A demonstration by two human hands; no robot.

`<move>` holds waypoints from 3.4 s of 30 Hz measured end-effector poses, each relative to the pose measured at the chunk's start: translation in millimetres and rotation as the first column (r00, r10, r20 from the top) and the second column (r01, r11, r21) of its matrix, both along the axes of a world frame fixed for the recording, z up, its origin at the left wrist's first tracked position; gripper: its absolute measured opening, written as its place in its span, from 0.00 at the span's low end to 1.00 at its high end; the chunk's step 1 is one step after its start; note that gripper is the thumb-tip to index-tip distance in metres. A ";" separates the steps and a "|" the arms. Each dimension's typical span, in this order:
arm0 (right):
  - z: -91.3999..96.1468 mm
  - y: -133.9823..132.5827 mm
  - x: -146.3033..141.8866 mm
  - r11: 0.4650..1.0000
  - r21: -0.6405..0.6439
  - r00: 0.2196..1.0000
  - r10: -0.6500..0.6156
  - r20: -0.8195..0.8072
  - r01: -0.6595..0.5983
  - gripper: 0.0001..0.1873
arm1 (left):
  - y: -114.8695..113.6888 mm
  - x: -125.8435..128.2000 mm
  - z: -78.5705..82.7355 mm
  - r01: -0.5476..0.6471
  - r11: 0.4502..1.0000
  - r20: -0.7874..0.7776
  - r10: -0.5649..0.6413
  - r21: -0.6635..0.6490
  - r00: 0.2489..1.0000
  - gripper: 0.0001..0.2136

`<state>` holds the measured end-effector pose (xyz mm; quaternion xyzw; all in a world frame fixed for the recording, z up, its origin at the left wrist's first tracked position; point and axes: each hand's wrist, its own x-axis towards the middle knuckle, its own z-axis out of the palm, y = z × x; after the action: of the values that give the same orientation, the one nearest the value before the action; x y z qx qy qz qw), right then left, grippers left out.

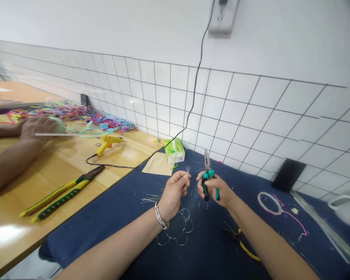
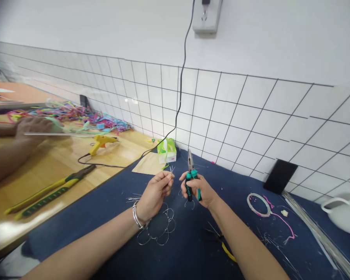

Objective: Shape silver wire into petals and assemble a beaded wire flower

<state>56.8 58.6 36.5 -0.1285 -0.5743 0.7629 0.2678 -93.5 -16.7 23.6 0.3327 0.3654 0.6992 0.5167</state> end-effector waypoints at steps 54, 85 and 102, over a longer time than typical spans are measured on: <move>-4.1 -18.8 20.4 0.991 0.126 0.971 -0.080 0.224 0.053 0.17 | -8.3 7.9 10.0 -0.015 1.000 -0.134 0.014 -0.011 0.991 0.10; 7.2 -51.9 48.5 0.906 0.398 0.739 -0.172 0.651 -0.140 0.13 | -21.5 11.8 19.0 0.290 0.898 -0.504 -0.427 -0.330 0.750 0.09; -5.3 -57.0 46.2 0.838 0.541 0.698 -0.348 0.626 -0.067 0.13 | -19.4 11.8 16.8 0.270 0.921 -0.645 -0.390 -0.281 0.657 0.09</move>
<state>103.0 1.6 31.2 -0.3760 -0.8052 0.4443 0.1132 -81.7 -36.1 40.4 0.5867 0.5191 0.3866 0.4867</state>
